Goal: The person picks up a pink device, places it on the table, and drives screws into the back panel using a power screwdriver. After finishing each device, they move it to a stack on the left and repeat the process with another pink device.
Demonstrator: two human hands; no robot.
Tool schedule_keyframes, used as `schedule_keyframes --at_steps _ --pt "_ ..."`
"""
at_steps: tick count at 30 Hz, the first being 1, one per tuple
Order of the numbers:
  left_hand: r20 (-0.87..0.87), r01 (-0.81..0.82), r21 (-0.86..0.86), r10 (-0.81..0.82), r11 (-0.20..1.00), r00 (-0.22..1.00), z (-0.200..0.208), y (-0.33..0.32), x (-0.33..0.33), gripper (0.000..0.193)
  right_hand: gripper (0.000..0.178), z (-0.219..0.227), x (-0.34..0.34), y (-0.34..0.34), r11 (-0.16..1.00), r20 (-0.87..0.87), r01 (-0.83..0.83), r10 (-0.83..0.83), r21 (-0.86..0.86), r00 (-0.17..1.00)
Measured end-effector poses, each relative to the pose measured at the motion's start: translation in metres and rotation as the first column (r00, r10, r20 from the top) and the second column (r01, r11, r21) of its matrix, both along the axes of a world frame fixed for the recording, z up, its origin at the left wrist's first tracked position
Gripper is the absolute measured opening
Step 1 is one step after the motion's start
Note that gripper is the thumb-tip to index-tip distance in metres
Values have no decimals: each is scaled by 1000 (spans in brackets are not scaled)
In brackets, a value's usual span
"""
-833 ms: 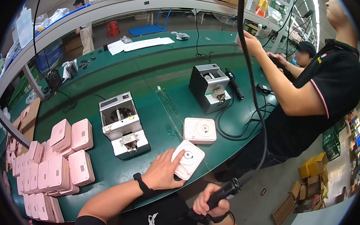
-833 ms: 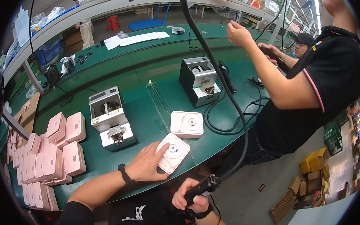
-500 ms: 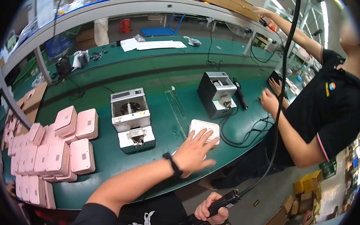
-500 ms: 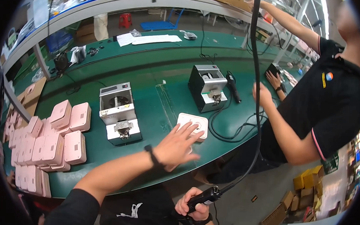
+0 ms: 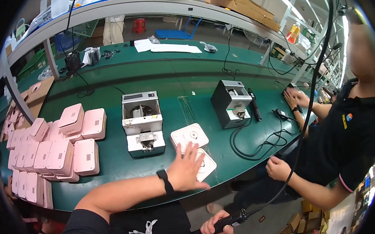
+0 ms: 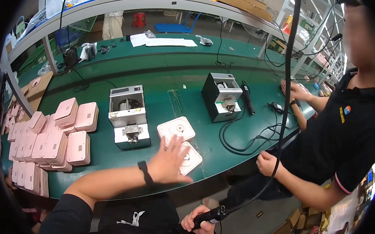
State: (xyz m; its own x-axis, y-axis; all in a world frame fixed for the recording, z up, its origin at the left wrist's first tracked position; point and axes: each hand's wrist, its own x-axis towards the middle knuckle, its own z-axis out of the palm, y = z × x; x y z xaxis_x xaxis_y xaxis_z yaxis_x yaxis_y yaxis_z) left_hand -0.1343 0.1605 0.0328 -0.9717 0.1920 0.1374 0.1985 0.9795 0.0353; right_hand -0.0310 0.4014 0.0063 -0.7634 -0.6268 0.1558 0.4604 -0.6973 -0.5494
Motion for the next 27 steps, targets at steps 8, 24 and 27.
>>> schedule_keyframes --at_steps 8,24,27 --pt "-27 -116 -26 115 993 993 -23 7 -61 64 43 11 -6 -25 996 -10 -92 92 -2 996" --pt "361 -256 162 184 953 914 9 -38 -173 33 38 -223 -59 92 863 301 -498 497 -81 814" --pt "328 -274 22 252 962 911 6 -50 -209 32 42 -329 -138 148 859 568 -499 466 -109 678"
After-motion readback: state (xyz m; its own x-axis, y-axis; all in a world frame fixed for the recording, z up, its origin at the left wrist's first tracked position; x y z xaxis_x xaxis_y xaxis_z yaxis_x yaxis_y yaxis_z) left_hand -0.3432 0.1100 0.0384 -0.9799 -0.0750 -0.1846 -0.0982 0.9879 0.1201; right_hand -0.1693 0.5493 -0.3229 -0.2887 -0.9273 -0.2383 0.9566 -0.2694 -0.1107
